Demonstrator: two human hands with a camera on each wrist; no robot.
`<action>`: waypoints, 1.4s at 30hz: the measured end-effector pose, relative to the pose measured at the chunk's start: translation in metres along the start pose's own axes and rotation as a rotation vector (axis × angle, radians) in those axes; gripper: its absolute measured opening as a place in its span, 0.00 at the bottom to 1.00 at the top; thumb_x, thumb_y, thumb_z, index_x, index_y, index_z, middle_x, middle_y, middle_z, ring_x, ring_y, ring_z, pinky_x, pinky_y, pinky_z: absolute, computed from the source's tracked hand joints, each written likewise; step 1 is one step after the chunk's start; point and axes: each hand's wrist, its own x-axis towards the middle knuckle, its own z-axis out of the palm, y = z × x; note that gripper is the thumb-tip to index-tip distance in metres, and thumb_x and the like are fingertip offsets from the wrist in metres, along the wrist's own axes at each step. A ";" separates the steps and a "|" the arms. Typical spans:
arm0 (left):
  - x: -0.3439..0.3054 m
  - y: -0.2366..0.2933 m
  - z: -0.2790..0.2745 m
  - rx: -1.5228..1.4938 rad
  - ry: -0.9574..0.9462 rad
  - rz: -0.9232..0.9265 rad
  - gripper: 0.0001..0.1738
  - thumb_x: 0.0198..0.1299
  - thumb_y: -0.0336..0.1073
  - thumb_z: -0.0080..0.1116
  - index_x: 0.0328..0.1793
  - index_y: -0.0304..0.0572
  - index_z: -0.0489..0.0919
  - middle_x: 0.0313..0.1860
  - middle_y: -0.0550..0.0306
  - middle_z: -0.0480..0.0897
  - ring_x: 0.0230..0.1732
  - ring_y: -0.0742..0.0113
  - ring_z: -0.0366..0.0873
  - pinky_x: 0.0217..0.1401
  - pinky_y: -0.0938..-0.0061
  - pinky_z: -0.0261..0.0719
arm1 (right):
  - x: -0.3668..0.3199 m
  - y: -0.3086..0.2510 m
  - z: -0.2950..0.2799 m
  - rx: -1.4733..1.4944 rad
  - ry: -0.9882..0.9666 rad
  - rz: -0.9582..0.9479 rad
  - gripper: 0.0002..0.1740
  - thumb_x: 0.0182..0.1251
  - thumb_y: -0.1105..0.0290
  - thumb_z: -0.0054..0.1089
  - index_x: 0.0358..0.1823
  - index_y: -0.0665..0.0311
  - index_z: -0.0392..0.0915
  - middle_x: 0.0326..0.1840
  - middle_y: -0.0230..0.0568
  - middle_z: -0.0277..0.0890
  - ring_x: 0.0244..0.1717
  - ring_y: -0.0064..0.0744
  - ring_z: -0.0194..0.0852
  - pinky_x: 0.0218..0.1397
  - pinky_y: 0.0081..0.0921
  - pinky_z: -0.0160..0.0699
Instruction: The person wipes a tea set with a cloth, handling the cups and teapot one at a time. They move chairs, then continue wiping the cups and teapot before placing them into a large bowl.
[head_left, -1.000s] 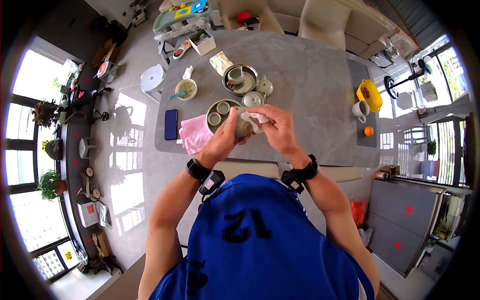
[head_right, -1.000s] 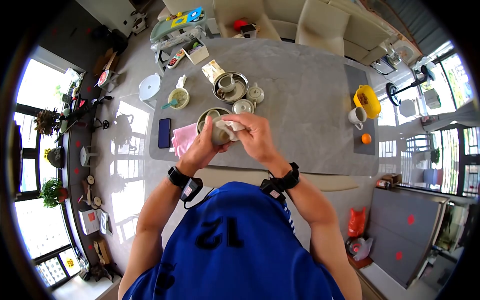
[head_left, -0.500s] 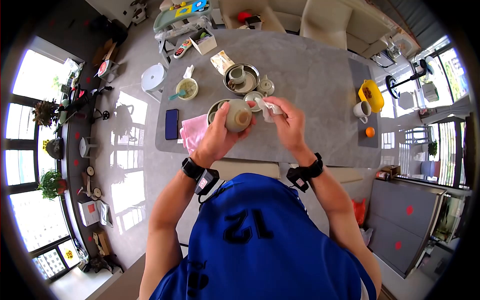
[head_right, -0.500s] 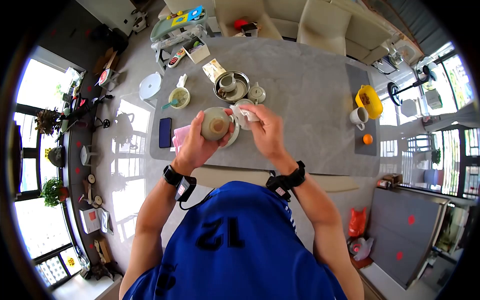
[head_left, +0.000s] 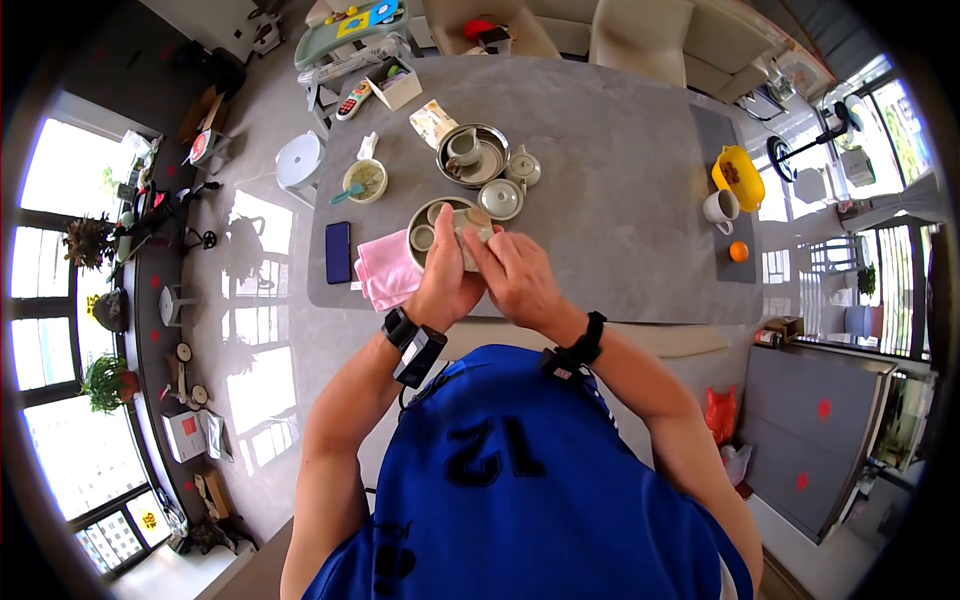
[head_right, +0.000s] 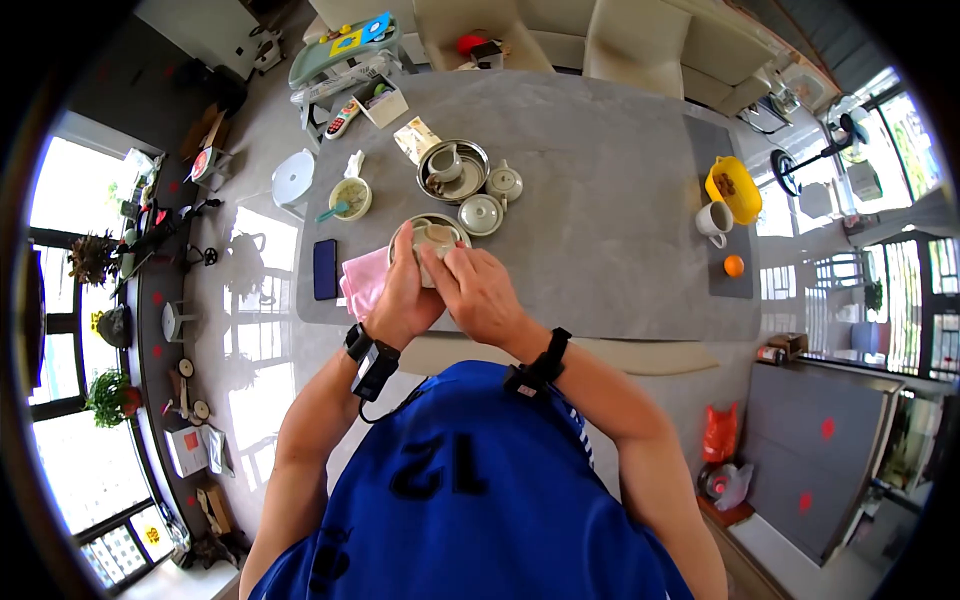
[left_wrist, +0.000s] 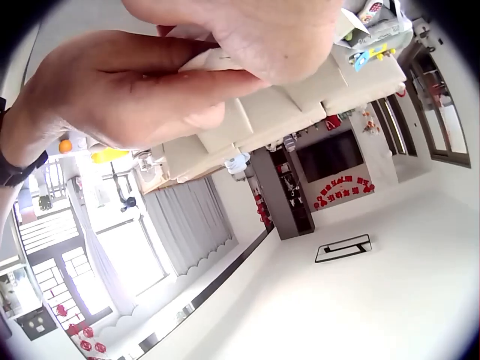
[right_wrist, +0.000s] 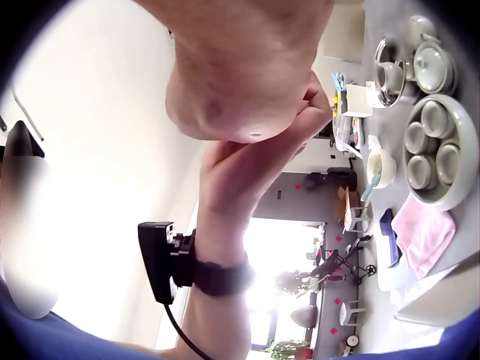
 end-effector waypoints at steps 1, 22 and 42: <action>0.002 -0.002 0.000 -0.020 0.013 -0.014 0.33 0.82 0.64 0.38 0.56 0.42 0.81 0.51 0.54 0.86 0.55 0.58 0.83 0.64 0.60 0.80 | -0.002 0.004 -0.003 -0.006 -0.022 -0.043 0.32 0.62 0.76 0.61 0.70 0.74 0.76 0.42 0.44 0.72 0.41 0.45 0.78 0.45 0.41 0.80; 0.032 -0.045 -0.059 0.271 0.187 -0.337 0.47 0.70 0.74 0.53 0.76 0.39 0.69 0.65 0.44 0.80 0.71 0.50 0.72 0.75 0.51 0.67 | -0.116 0.120 0.068 0.124 -0.048 0.794 0.17 0.69 0.66 0.62 0.22 0.65 0.75 0.14 0.41 0.69 0.16 0.45 0.74 0.21 0.40 0.69; -0.085 -0.066 -0.242 0.190 0.650 -0.251 0.16 0.68 0.48 0.68 0.49 0.48 0.77 0.42 0.57 0.82 0.49 0.57 0.83 0.54 0.61 0.80 | -0.198 0.279 0.098 1.017 0.365 1.808 0.14 0.65 0.71 0.66 0.24 0.67 0.73 0.18 0.38 0.68 0.12 0.31 0.65 0.12 0.34 0.51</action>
